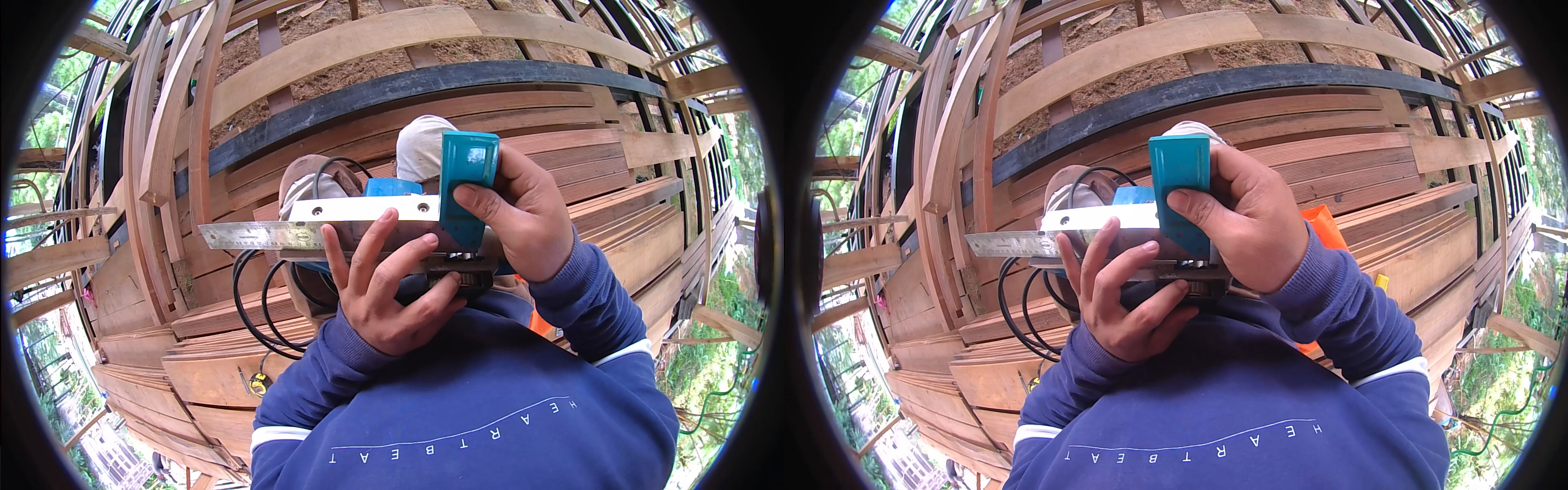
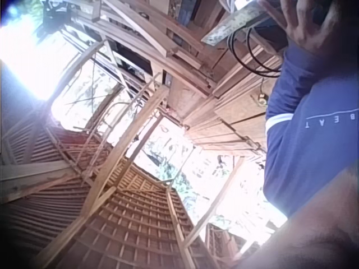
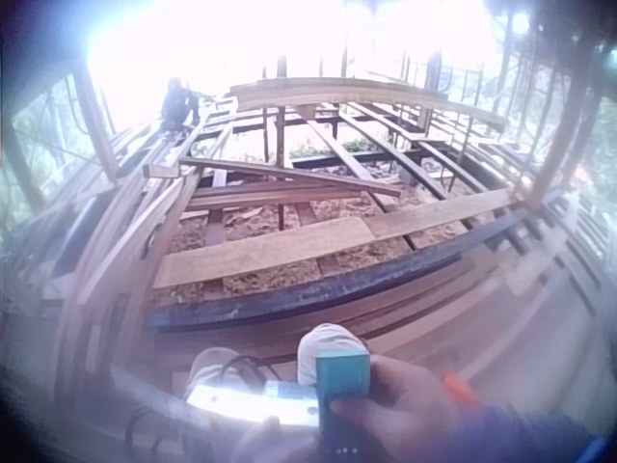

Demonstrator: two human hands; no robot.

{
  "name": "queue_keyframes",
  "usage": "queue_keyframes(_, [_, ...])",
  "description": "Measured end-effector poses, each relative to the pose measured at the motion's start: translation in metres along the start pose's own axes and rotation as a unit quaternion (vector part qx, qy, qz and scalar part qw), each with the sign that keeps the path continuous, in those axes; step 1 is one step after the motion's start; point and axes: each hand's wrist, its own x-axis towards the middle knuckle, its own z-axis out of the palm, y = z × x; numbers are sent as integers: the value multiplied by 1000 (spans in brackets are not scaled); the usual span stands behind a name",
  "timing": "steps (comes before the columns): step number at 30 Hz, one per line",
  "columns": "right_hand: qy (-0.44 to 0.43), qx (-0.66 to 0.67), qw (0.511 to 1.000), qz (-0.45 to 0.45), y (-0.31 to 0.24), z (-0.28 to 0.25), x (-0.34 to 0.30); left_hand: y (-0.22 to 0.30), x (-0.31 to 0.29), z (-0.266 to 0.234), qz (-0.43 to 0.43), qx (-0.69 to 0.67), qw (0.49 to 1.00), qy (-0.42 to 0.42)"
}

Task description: The person uses a metal ruler to check the alignment of blades on the underside of a portable electric planer and uses a hex key to loosen or tighten screws on the cutter head.

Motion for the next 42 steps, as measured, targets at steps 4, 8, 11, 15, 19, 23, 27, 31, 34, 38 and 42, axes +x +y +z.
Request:
queue_keyframes(4, [4, 7, 1000, 5, 0, 1, 0, 0, 0, 0, -2, -1, 1000, -2])
queue_keyframes(8, [4, -6, 1000, 2, 0, 0, 0, 1, 0, 0, -4, -1, 1000, 0])
queue_keyframes(11, [3, -7, 1000, 2, 0, 0, 0, 1, 0, -1, -5, 1, 1000, -2])
queue_keyframes(15, [5, -1, 1000, 2, 0, 0, 0, 1, 1, 0, -5, -2, 1000, -4])
queue_keyframes(19, [3, 4, 1000, 8, 0, 0, 0, 1, 0, 0, -7, -5, 1000, -6])
queue_keyframes(23, [5, 2, 1000, 7, 0, 0, 0, 1, 0, -1, -7, -6, 1000, -6])
queue_keyframes(27, [6, 1, 1000, 8, 0, 0, -1, 1, 0, 0, -7, -7, 1000, -7])
queue_keyframes(31, [1, -17, 1000, -5, 0, -1, -1, 2, 0, 0, -11, -12, 1000, -3])
queue_keyframes(34, [5, -8, 1000, 0, 1, 0, -2, 2, 0, 1, -10, -13, 1000, -1])
queue_keyframes(38, [4, -3, 1000, 0, 1, 0, -2, 2, 0, 1, -5, -12, 1000, 1])
queue_keyframes(42, [11, 6, 1000, -5, 0, -2, -1, 2, -2, 1, -5, -8, 1000, 4])
